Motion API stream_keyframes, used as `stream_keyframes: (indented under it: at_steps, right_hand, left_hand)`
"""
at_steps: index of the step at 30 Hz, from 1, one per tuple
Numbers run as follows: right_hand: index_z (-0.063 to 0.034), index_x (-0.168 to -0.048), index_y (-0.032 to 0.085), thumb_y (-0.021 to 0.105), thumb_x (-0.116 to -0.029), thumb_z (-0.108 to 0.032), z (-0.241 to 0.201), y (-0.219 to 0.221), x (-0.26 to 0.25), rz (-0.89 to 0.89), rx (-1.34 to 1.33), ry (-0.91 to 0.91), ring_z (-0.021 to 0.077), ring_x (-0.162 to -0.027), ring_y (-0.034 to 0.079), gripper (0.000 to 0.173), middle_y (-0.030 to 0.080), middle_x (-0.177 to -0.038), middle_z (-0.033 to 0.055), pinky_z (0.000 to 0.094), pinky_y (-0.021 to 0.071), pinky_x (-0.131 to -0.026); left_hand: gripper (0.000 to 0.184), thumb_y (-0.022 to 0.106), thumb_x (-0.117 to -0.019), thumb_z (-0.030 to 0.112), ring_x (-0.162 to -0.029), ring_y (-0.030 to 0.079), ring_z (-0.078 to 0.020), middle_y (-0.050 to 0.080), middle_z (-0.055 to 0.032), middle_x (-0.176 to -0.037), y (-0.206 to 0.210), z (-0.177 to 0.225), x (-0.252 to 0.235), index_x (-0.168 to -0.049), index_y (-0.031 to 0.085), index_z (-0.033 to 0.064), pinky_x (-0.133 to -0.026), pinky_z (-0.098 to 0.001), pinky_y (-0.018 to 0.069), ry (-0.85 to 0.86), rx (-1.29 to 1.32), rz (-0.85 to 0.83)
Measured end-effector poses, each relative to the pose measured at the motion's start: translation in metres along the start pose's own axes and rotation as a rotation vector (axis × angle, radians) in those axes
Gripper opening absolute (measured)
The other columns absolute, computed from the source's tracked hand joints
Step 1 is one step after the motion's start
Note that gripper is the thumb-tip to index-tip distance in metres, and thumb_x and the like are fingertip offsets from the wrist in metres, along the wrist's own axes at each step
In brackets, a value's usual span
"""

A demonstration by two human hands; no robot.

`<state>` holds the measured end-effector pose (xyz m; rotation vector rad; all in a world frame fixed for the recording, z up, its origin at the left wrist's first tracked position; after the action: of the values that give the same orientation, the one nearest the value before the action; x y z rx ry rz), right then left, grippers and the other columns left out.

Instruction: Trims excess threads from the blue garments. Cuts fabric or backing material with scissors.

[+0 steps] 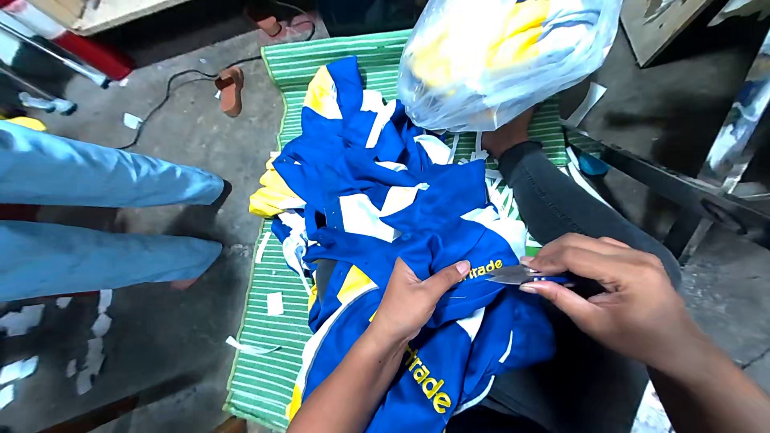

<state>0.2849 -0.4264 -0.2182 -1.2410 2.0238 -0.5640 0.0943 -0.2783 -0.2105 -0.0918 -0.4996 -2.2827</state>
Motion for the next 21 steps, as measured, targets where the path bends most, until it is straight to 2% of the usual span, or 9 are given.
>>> stream_keyframes:
  at_steps: [5, 10, 18, 21]
  right_hand:
    - [-0.0199, -0.099, 0.081, 0.065, -0.0949, -0.042, 0.000, -0.006, -0.004, -0.013, 0.035, -0.013, 0.0038, -0.086, 0.066, 0.027, 0.075, -0.101, -0.0065, 0.0334, 0.0504, -0.074]
    - [-0.0196, -0.095, 0.081, 0.063, -0.0965, -0.039, -0.003, -0.008, -0.011, -0.027, 0.098, -0.086, 0.0074, -0.086, 0.067, 0.026, 0.075, -0.097, -0.0046, 0.0352, 0.0483, -0.073]
    - [-0.0182, -0.089, 0.080, 0.063, -0.0978, -0.035, -0.003, -0.010, -0.015, -0.019, 0.134, -0.175, 0.0099, -0.083, 0.066, 0.026, 0.075, -0.092, -0.0025, 0.0345, 0.0458, -0.072]
    - [-0.0175, -0.091, 0.080, 0.063, -0.0973, -0.036, -0.003, -0.012, -0.018, -0.038, 0.129, -0.174, 0.0094, -0.084, 0.066, 0.026, 0.075, -0.093, -0.0028, 0.0350, 0.0475, -0.072]
  left_hand:
    - [0.019, 0.065, -0.0881, -0.011, -0.083, 0.071, -0.0088, 0.073, -0.0021, -0.088, 0.001, 0.000, 0.001, -0.099, 0.067, 0.0049, -0.082, -0.0290, 0.0607, 0.015, -0.012, -0.013]
    - [0.019, 0.065, -0.0885, -0.011, -0.084, 0.071, -0.0090, 0.073, -0.0024, -0.088, 0.000, 0.000, 0.001, -0.099, 0.067, 0.0047, -0.082, -0.0291, 0.0606, 0.013, -0.014, -0.025]
    - [0.019, 0.064, -0.0887, -0.010, -0.085, 0.071, -0.0107, 0.073, -0.0046, -0.090, -0.002, 0.001, -0.001, -0.100, 0.067, 0.0047, -0.083, -0.0310, 0.0605, -0.096, 0.058, -0.033]
    - [0.020, 0.064, -0.0884, -0.010, -0.086, 0.072, -0.0121, 0.073, -0.0059, -0.092, -0.002, 0.000, -0.001, -0.102, 0.067, 0.0037, -0.084, -0.0323, 0.0607, -0.111, 0.078, -0.025]
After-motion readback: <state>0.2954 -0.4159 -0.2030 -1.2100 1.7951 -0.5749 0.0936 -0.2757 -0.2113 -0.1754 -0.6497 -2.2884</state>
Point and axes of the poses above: each hand's wrist, its own x-axis away from the middle knuckle, its own y-axis out of the palm, z = x × y, the point moved 1 cm from there along -x, towards the middle knuckle
